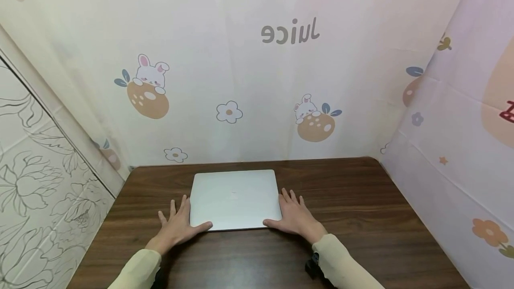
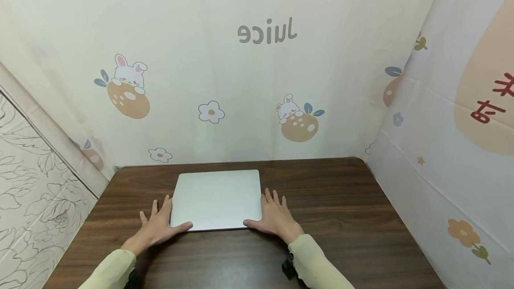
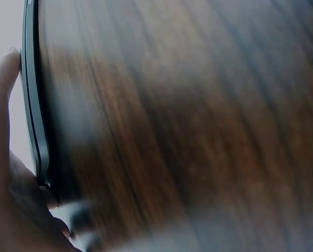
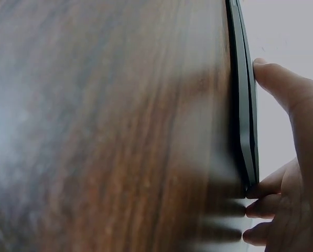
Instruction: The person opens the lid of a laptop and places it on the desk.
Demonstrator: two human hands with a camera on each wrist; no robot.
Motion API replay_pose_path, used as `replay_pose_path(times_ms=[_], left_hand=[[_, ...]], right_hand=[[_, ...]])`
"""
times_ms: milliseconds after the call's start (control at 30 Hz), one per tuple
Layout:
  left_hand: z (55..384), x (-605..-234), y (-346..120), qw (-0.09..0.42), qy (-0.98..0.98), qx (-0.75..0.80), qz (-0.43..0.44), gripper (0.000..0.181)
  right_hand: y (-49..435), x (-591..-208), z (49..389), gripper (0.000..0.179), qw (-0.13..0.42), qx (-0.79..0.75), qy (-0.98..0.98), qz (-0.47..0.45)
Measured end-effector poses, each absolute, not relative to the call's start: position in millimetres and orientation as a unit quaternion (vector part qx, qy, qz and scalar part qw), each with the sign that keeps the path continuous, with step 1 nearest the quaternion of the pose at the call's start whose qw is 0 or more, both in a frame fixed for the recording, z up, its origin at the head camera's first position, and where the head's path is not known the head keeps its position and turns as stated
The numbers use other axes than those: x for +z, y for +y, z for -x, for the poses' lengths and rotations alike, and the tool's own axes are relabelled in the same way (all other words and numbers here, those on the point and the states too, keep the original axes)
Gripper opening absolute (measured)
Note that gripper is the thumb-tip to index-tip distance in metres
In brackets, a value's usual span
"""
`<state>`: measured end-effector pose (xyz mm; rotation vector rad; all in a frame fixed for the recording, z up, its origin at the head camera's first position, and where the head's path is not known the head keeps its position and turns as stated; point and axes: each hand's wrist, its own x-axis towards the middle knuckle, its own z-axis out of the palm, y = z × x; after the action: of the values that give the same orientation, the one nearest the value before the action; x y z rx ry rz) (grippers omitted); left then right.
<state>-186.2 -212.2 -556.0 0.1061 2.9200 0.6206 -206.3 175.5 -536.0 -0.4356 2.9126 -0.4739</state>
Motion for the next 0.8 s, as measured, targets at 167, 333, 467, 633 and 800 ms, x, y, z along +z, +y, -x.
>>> replay_pose_path(times_ms=[167,333,467,633,800], left_hand=[[185.6,-556.0,-209.8,0.076,0.974,0.209,-0.036,0.132],[185.3,-555.2,-207.4,0.077,0.975,0.207,-0.037,0.132],[185.6,-555.5,-206.2,0.078,0.975,0.205,-0.038,0.132],[186.3,-556.3,-204.8,0.076,0.976,0.202,-0.039,0.133],[186.2,-556.0,-202.3,0.072,0.976,0.203,-0.041,0.133]], right_hand=[[178.2,-537.3,205.7,0.116,0.080,-0.158,0.974,0.144],[180.4,-537.8,204.8,0.115,0.080,-0.160,0.974,0.142],[181.9,-538.5,204.6,0.115,0.078,-0.159,0.974,0.141],[183.3,-537.8,203.6,0.115,0.079,-0.164,0.974,0.138],[184.9,-536.6,202.6,0.115,0.082,-0.166,0.973,0.134]])
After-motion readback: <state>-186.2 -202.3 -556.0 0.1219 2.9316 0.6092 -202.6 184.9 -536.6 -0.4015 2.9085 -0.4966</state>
